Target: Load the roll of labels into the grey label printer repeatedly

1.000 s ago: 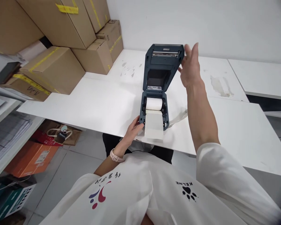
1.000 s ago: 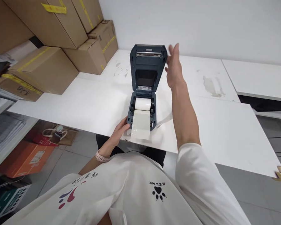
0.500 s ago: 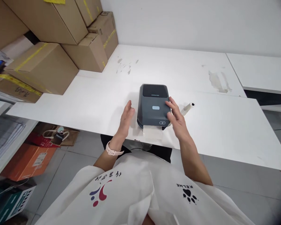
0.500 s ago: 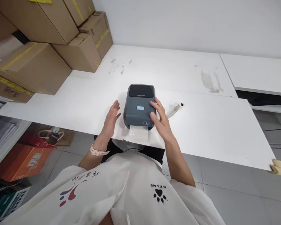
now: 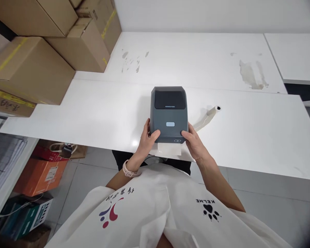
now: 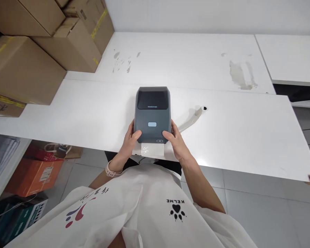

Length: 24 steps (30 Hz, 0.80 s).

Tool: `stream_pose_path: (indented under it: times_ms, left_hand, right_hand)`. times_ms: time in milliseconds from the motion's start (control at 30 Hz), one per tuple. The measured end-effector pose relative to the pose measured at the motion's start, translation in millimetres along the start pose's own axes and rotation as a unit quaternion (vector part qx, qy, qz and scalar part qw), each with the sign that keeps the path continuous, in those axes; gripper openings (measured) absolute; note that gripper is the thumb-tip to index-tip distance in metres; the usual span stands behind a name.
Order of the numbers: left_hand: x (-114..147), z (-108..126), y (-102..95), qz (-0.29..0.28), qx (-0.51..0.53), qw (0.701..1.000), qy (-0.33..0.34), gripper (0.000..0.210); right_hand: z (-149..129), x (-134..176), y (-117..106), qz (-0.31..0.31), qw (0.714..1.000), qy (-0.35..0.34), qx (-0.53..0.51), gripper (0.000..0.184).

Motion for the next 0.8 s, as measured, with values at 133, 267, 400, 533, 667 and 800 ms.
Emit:
stream_pose_path:
  times_ms: [133,267,400,533,667,800]
  left_hand:
    - [-7.1,-7.4,-5.1,0.019,-0.022,0.997,0.067,0.085]
    - [-14.2,-5.6,-8.7,0.028,-0.026,0.996,0.085,0.084]
    - [-1.5,0.6,-8.8,0.022,-0.036,0.996,0.08,0.075]
    - [34.6,-8.4,-43.0,0.208,-0.067,0.972,0.085,0.05]
    - [56.0,-38.6,-11.9,0.055,-0.071,0.995,-0.034,0.05]
    - [58.7,-39.8,12.8,-0.042,-0.008,0.99,-0.138,0.051]
  right_hand:
    - [6.5,-1.6,0.5,0.025,0.998,0.046,-0.04,0.093]
    - [5.9,-2.9,1.7,0.033,0.998,0.024,-0.04,0.095]
    - [9.3,-5.5,0.3,0.024,0.997,0.042,-0.053,0.097]
    - [13.3,-6.8,-1.9,0.026,0.996,0.054,-0.064,0.102]
    - [14.2,-7.3,-1.5,0.034,0.997,0.031,-0.059,0.093]
    - [9.6,-3.3,0.8,0.032,0.998,0.026,-0.037,0.088]
Point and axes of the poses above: each hand's wrist, its own x-axis away from the middle knuckle, its own y-axis out of the palm, z = x × y, the point moved 9 cm from there along -x, towards the middle knuckle, and after that the axes turned 14 degrees about z, right-handed, at the moved point
